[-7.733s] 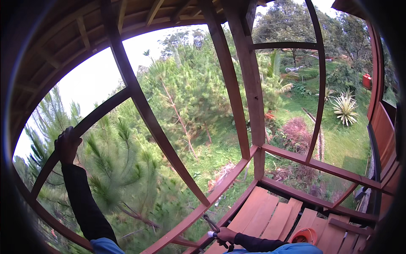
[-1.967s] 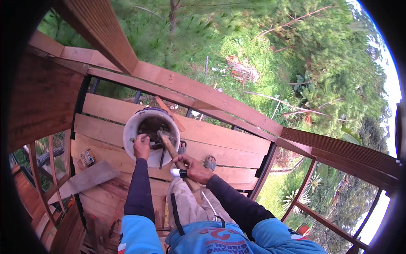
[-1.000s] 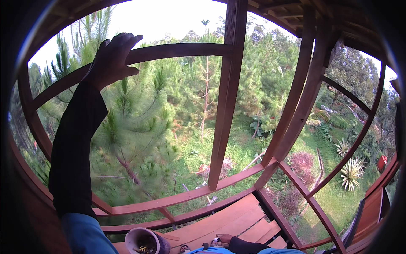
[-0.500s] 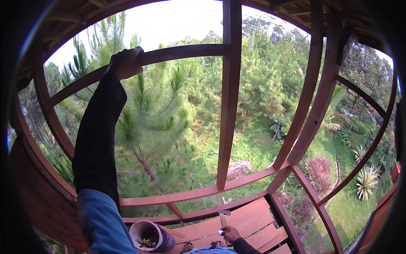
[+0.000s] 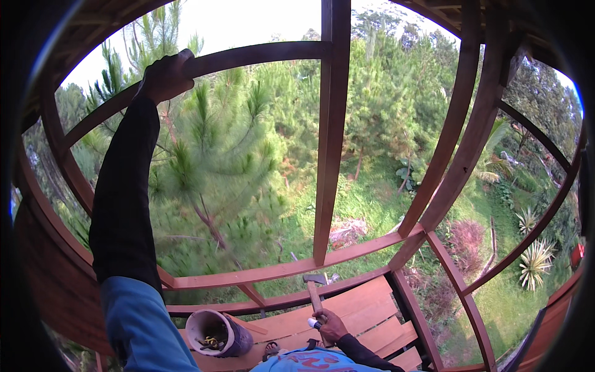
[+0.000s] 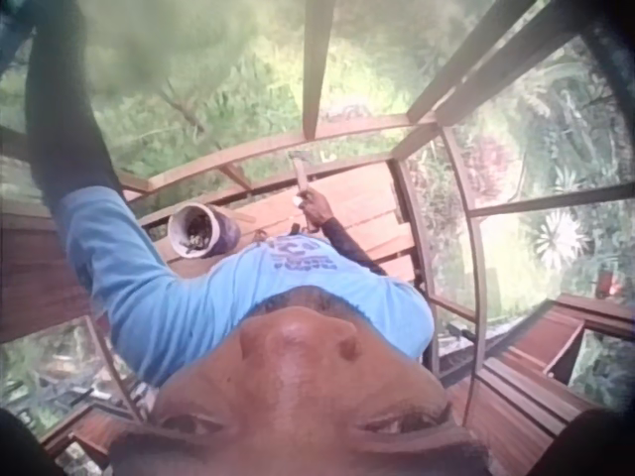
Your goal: The person uses a hammer to drive nails into a curved wooden frame, then measures the frame with a tape measure. The person marks a wooden plank with a pencil and square, preparing it for cutting.
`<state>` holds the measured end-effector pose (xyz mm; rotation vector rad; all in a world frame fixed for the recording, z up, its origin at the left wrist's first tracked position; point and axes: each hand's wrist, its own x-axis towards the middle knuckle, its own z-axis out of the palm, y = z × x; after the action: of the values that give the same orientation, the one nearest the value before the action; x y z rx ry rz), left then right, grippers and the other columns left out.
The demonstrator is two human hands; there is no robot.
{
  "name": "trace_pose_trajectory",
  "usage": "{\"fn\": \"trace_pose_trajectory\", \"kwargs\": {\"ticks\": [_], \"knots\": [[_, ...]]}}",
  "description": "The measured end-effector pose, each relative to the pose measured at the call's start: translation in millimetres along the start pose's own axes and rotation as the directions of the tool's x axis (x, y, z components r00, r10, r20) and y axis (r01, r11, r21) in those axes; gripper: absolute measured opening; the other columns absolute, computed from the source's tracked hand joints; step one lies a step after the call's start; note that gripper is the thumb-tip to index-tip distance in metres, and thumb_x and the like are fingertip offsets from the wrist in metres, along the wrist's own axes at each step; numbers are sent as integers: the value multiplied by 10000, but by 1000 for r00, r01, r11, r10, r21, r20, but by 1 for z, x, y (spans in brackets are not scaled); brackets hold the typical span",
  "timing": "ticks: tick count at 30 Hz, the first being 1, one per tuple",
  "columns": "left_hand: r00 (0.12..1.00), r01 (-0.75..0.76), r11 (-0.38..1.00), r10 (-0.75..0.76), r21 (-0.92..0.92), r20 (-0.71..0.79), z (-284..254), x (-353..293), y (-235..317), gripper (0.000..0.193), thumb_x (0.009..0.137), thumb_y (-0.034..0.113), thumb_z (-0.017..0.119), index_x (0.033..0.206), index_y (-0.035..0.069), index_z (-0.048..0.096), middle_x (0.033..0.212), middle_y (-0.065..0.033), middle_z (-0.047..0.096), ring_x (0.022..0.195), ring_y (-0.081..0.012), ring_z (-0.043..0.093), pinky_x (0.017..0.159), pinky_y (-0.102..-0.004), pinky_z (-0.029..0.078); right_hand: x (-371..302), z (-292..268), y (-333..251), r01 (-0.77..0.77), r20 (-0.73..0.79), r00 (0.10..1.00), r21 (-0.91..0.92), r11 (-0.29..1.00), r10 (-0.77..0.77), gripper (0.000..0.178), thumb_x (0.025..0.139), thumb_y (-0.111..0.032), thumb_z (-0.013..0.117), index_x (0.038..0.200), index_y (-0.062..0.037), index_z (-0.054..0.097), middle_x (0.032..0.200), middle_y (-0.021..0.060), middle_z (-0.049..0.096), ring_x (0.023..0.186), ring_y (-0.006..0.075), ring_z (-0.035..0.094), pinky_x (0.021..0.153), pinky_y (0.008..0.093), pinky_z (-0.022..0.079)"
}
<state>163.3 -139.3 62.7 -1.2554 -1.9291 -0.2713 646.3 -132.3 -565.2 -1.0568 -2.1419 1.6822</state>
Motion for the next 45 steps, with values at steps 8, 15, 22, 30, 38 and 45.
{"fn": "trace_pose_trajectory", "kwargs": {"ticks": [8, 15, 22, 30, 38, 45], "knots": [[623, -213, 921, -128, -325, -772, 33, -80, 68, 443, 882, 238, 820, 1274, 106, 661, 1265, -76, 692, 1224, -257, 629, 1093, -440, 458, 9, -69, -87, 362, -360, 876, 49, 931, -321, 681, 908, -159, 796, 1448, -89, 387, 1083, 125, 625, 918, 237, 673, 752, 388, 566], [871, -106, -357, -484, -928, 86, 123, -54, 162, 885, 963, 360, 738, 1586, -3, 226, 1481, -223, 502, 1352, -300, 529, 1028, -458, 495, 77, -119, -225, 399, -466, 808, -18, 917, -361, 352, 978, -198, 701, 1262, -43, 562, 933, 91, 649, 772, 198, 653, 693, 345, 529], [770, -584, -682, -637, -440, -36, 130, 73, 175, 741, 889, 52, 800, 1434, 161, 310, 1320, -105, 593, 1249, -184, 595, 962, -453, 516, 156, -103, -373, 692, -682, 418, -190, 697, -600, 383, 1022, -375, 632, 1213, -51, 560, 1036, 154, 641, 916, 331, 680, 777, 423, 517], [858, -513, -809, -499, -288, -125, 138, 75, 170, 568, 851, -79, 756, 1310, 51, 448, 1170, -138, 653, 1087, -230, 682, 930, -342, 612, 209, -100, -443, 737, -824, 217, -214, 641, -524, 261, 998, -293, 694, 1081, -70, 587, 713, -22, 558, 542, 51, 545, 479, 266, 431], [825, -555, -771, -558, -311, -90, 139, 67, 161, 606, 813, -97, 768, 1303, 19, 431, 1121, -107, 649, 1044, -196, 658, 988, -351, 545, 202, -97, -472, 547, -844, 326, -199, 813, -426, 182, 968, -169, 673, 1009, -15, 586, 788, 165, 629, 736, 344, 638, 659, 419, 479], [809, -581, -723, -562, -374, -172, 148, 73, 155, 451, 915, -38, 691, 1278, 39, 435, 1199, -152, 625, 1108, -243, 685, 869, -338, 647, 173, -72, -513, 952, -832, -307, -256, -171, -463, 261, 1034, -309, 634, 993, -66, 549, 725, 13, 536, 559, 115, 522, 490, 299, 433]]}}
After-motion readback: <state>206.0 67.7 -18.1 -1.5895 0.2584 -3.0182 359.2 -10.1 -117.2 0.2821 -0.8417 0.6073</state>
